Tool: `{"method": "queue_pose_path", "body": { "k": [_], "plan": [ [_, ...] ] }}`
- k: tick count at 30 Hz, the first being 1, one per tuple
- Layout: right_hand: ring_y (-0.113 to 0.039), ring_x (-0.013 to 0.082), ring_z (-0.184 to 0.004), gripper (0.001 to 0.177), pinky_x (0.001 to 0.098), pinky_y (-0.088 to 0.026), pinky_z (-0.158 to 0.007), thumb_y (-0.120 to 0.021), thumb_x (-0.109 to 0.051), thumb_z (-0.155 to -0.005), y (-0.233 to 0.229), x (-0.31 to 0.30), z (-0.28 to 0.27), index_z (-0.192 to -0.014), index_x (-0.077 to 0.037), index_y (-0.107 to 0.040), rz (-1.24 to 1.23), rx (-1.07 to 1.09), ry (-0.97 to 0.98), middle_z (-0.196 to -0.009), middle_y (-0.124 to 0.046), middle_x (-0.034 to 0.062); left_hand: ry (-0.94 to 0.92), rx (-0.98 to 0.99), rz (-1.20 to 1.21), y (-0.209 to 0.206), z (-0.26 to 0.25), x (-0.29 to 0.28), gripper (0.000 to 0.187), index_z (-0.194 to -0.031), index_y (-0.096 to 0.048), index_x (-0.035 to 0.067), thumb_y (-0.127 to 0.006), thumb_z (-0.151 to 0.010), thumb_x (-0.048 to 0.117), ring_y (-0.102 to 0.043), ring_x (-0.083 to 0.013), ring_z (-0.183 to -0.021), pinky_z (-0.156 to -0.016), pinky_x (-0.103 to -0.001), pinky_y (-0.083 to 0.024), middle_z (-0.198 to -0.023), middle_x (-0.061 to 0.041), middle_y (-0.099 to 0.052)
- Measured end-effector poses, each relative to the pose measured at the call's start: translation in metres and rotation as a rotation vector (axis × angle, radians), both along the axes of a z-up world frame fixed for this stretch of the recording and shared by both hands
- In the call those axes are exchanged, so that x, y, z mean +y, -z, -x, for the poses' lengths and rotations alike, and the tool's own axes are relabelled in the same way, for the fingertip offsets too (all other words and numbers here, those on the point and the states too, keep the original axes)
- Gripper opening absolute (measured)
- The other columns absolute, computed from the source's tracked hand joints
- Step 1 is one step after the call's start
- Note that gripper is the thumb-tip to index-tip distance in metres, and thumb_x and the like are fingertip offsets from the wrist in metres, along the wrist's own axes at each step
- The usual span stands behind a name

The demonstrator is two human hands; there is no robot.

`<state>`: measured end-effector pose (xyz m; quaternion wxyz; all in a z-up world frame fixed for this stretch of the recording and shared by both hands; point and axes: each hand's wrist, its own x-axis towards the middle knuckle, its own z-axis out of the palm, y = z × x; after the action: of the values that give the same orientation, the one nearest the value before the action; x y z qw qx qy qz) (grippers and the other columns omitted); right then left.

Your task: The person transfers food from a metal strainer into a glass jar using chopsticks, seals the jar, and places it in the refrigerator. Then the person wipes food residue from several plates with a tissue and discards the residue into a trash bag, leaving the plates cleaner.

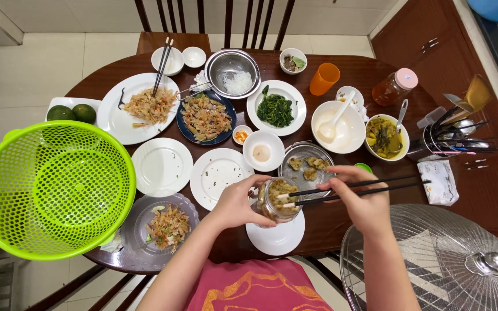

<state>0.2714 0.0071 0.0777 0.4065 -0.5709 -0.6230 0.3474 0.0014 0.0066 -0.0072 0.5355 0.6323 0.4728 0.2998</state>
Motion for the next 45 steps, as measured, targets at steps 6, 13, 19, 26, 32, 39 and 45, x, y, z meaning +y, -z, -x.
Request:
{"method": "queue_pose_path", "body": {
  "k": [6,13,19,26,32,39,45],
  "plan": [
    [-0.071,0.0276,-0.062,0.016,0.0491,-0.065,-0.057,-0.068,0.002,-0.093,-0.002,0.007,0.008,-0.107,0.008,-0.072,0.152,0.236,0.026,-0.074,-0.074,0.0271,0.047,-0.044,0.051,-0.005,0.001,0.015,0.106,-0.133,-0.063,0.009,-0.102,-0.038,0.033,-0.068,-0.0353,-0.119,-0.100,-0.047,-0.058,-0.121,-0.016,-0.074],
    [-0.074,0.0316,-0.065,0.018,0.0440,-0.067,-0.054,-0.067,0.001,-0.095,0.021,0.020,0.017,-0.111,0.007,-0.071,0.218,0.390,0.163,-0.081,-0.073,0.0270,0.085,-0.105,0.055,-0.006,0.001,0.027,0.106,-0.132,-0.065,0.008,-0.103,-0.036,0.032,-0.070,-0.0280,-0.105,-0.093,-0.043,-0.060,-0.119,-0.013,-0.075],
    [-0.076,0.0306,-0.071,0.022,0.0428,-0.068,-0.055,-0.069,0.002,-0.093,0.012,0.020,0.027,-0.114,0.008,-0.072,0.278,0.436,0.218,-0.092,-0.075,0.0207,0.093,-0.081,0.031,-0.021,0.002,0.025,0.107,-0.132,-0.065,0.007,-0.103,-0.036,0.032,-0.071,-0.0322,-0.109,-0.094,-0.044,-0.060,-0.120,-0.016,-0.074],
    [-0.074,0.0308,-0.072,0.026,0.0458,-0.068,-0.059,-0.067,-0.004,-0.097,0.014,0.019,0.000,-0.121,0.005,-0.070,0.269,0.408,0.261,-0.082,-0.070,0.0238,0.054,-0.057,0.048,-0.023,0.006,0.023,0.108,-0.134,-0.064,0.007,-0.102,-0.037,0.033,-0.069,-0.0360,-0.115,-0.098,-0.045,-0.059,-0.124,-0.016,-0.073],
    [-0.075,0.0311,-0.074,0.029,0.0437,-0.068,-0.059,-0.068,-0.004,-0.096,0.026,0.019,0.007,-0.124,0.004,-0.069,0.231,0.449,0.304,-0.084,-0.071,0.0231,0.035,-0.036,0.050,-0.027,0.006,0.024,0.108,-0.134,-0.063,0.009,-0.102,-0.036,0.033,-0.068,-0.0359,-0.118,-0.100,-0.045,-0.058,-0.125,-0.015,-0.073],
    [-0.074,0.0330,-0.068,0.031,0.0457,-0.067,-0.053,-0.068,0.003,-0.091,0.004,0.016,0.035,-0.121,0.004,-0.071,0.244,0.377,0.265,-0.085,-0.072,0.0276,0.022,0.063,-0.007,-0.026,0.005,0.024,0.107,-0.134,-0.063,0.014,-0.101,-0.037,0.039,-0.068,-0.0327,-0.120,-0.103,-0.045,-0.057,-0.127,-0.011,-0.072],
    [-0.075,0.0372,-0.069,0.030,0.0483,-0.067,-0.055,-0.070,0.004,-0.089,0.008,0.027,0.031,-0.119,0.005,-0.072,0.330,0.373,0.206,-0.082,-0.072,0.0328,0.013,0.064,-0.040,-0.017,0.002,0.023,0.107,-0.135,-0.063,0.018,-0.101,-0.036,0.039,-0.068,-0.0306,-0.120,-0.103,-0.042,-0.057,-0.123,-0.009,-0.074]
  ]
}}
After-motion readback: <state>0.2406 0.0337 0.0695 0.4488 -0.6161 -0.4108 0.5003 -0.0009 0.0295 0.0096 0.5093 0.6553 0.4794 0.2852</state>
